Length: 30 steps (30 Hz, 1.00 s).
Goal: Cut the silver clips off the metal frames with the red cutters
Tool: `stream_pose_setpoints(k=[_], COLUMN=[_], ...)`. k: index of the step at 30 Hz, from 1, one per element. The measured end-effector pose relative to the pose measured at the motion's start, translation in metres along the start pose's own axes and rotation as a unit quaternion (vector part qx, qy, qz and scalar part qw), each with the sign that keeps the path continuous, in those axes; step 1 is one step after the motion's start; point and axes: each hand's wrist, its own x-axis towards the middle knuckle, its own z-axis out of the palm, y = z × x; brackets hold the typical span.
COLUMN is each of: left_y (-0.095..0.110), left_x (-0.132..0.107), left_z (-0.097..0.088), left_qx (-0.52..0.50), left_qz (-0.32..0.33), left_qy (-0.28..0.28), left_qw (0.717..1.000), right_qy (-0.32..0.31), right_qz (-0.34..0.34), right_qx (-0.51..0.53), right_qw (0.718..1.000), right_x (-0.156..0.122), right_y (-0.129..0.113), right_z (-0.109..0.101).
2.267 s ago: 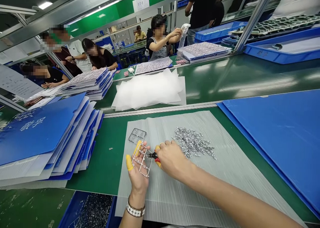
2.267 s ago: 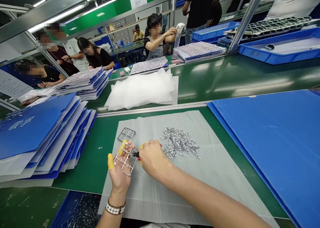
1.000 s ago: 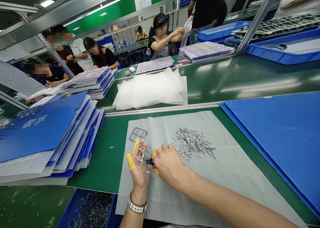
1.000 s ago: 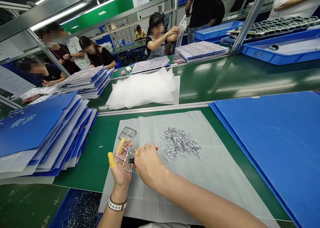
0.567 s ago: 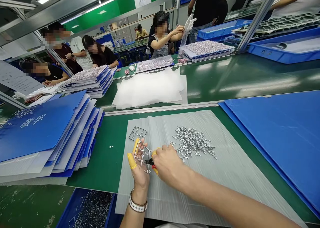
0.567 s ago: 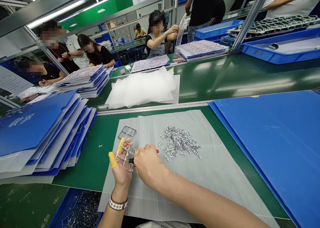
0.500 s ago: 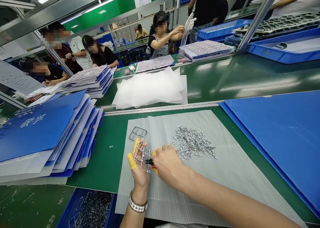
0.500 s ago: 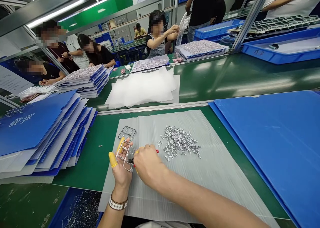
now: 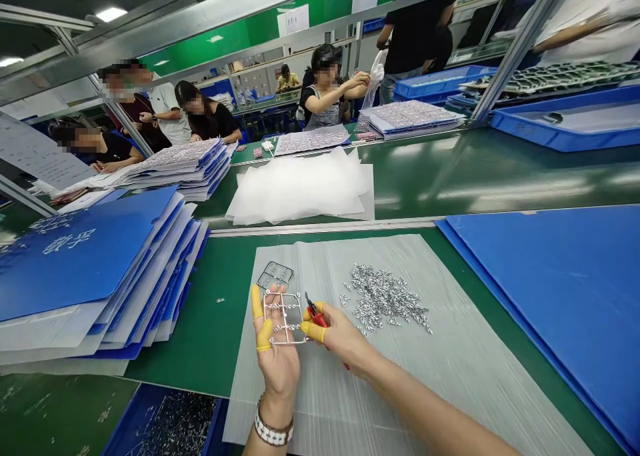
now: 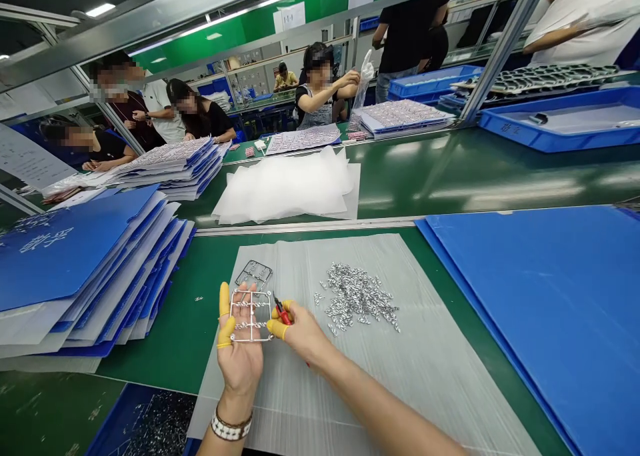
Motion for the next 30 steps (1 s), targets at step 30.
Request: stream_pose_setpoints(k=[30], left_y=[0.003], left_x=[0.015], left_z=[-0.022], left_qx=[-0.013], left_qz=[-0.243], left_qy=[-0.07], left_qw=[0.968], right_qy=[-0.016], right_qz=[-0.153], right_qx=[-0.526], right_qw=[0.837], right_x=[-0.009], right_y=[-0.045], right_z=[-0.003])
